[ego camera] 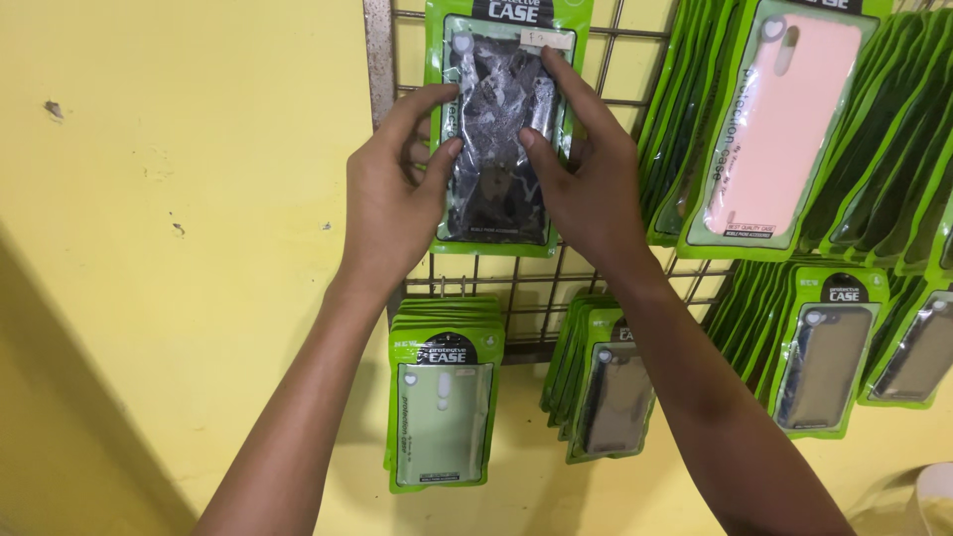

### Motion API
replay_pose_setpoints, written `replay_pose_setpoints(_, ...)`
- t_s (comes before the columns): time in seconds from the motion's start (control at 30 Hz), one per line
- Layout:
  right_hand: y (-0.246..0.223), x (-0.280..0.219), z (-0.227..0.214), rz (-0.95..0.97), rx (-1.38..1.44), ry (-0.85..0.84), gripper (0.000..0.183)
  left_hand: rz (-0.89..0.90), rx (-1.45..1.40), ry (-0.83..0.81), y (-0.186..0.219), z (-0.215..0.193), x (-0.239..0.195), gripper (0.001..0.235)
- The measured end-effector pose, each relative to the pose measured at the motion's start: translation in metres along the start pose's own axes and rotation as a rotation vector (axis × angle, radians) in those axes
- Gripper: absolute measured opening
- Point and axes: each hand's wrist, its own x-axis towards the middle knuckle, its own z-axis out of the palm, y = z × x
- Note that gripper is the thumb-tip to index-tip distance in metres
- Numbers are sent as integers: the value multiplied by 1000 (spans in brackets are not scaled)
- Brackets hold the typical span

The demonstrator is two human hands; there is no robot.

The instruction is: The person picks up packaged phone cases from a white plastic chair, wipes each package with a cloth, and hangs them on a wall-mounted wire grid display. The person repeats this process for multiple cases, moving them from the chair to the display.

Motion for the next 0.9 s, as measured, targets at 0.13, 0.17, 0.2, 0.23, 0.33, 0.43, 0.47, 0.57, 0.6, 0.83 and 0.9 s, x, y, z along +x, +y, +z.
replay_pose_setpoints(0.13, 1, -4, 2, 29, -161, 10, 68, 105, 97, 19, 2, -2, -3, 49)
replay_pose_setpoints(0.17, 1, -4, 2, 66, -206, 10, 70, 112, 137, 20, 3, -2, -4, 51)
replay_pose_setpoints(0.2, 1, -5, 3, 102, -250, 9, 72, 120, 154, 9, 5, -2, -4, 55)
replay_pose_setpoints(0.23, 0, -7, 4, 115, -258, 16, 73, 124, 173, -2, 8, -2, -7, 59)
replay_pose_setpoints(0.33, -10, -19, 8, 79, -311, 29, 76, 102, 286, -19, 21, -3, -15, 67)
replay_pose_setpoints(0.43, -35, -46, 4, -2, -364, -3, 78, 9, 367, -11, 45, -7, -32, 73)
replay_pose_setpoints(0.47, -49, -64, -2, 37, -340, -36, 78, -30, 384, -6, 56, -11, -41, 75)
replay_pose_setpoints(0.57, -89, -129, -26, 182, -314, -133, 68, -110, 386, -21, 92, -28, -95, 71)
replay_pose_setpoints(0.6, -95, -151, -35, 217, -268, -149, 65, -161, 374, -26, 101, -29, -115, 68)
replay_pose_setpoints(0.83, -67, -298, -86, 652, -22, -279, 47, -713, -250, -109, 113, 43, -260, 30)
replay_pose_setpoints(0.9, -55, -341, -112, 777, -25, -268, 43, -903, -347, -143, 115, 83, -299, 23)
